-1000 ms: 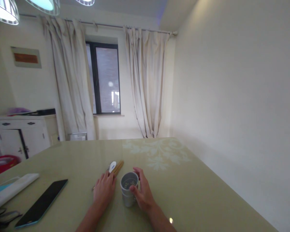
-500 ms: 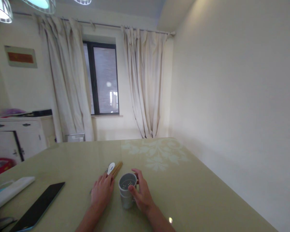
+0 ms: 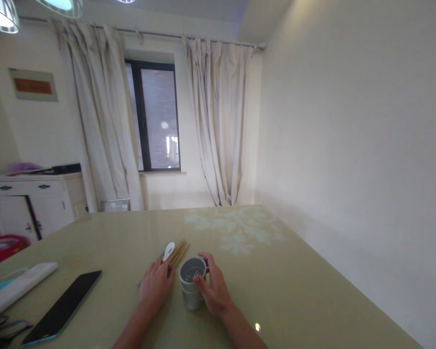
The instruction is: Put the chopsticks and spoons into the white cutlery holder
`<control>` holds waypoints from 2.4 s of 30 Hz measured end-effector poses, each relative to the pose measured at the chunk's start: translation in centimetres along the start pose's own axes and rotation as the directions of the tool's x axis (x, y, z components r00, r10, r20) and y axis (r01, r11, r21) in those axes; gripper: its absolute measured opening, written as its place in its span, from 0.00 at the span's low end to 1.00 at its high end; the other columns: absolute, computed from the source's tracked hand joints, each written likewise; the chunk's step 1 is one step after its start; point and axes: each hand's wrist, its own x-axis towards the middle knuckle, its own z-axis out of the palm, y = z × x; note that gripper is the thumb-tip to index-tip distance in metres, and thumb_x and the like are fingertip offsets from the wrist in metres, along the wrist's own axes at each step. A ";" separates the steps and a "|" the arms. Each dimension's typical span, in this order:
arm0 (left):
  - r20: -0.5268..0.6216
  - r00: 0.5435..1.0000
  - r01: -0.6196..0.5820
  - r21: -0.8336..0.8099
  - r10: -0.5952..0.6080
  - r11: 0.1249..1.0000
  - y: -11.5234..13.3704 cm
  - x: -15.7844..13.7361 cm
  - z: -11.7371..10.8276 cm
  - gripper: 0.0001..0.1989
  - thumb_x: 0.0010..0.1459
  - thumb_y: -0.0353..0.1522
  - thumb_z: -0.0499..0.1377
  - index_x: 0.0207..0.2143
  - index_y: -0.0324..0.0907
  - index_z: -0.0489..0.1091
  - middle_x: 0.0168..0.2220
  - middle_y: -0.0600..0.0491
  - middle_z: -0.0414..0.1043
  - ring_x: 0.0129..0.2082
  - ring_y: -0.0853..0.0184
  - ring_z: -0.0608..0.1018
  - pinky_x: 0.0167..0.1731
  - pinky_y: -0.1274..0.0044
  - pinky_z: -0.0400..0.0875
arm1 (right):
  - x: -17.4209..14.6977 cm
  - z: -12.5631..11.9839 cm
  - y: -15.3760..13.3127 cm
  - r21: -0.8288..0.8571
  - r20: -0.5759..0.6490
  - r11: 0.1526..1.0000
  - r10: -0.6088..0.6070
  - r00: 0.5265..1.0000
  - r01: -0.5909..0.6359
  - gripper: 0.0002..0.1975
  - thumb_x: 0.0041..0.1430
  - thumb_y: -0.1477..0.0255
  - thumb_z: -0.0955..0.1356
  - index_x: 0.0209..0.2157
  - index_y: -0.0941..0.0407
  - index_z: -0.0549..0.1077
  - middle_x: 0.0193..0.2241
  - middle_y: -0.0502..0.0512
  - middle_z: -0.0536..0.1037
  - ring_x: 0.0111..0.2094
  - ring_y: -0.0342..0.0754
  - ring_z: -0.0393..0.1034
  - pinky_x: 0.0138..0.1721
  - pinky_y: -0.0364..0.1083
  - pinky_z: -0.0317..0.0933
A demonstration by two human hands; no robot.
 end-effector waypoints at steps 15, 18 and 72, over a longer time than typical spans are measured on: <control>-0.186 0.977 -0.208 -0.701 0.107 0.682 1.4 0.6 0.7 0.16 0.71 0.39 0.49 0.45 0.45 0.75 0.46 0.47 0.82 0.46 0.59 0.82 0.48 0.69 0.76 | 2.4 0.7 2.6 0.425 -0.118 0.842 0.416 0.902 -0.332 0.45 0.56 0.30 0.61 0.46 0.54 0.84 0.47 0.64 0.85 0.51 0.62 0.79 0.58 0.61 0.66; -0.278 0.937 -0.349 -0.694 0.212 0.629 1.4 0.5 0.6 0.16 0.69 0.36 0.50 0.47 0.45 0.77 0.48 0.45 0.81 0.50 0.58 0.81 0.53 0.66 0.75 | 2.7 0.5 2.7 0.420 -0.137 0.842 0.428 0.894 -0.339 0.37 0.52 0.34 0.71 0.42 0.54 0.84 0.44 0.62 0.86 0.48 0.61 0.80 0.51 0.57 0.70; -0.189 0.949 -0.291 -0.831 0.251 0.474 2.6 -0.2 0.8 0.13 0.65 0.37 0.54 0.37 0.44 0.78 0.41 0.45 0.80 0.43 0.56 0.81 0.45 0.67 0.73 | 3.6 0.2 2.1 0.461 -0.159 0.814 0.466 0.870 -0.352 0.29 0.44 0.45 0.79 0.35 0.57 0.83 0.33 0.58 0.86 0.33 0.52 0.80 0.35 0.47 0.71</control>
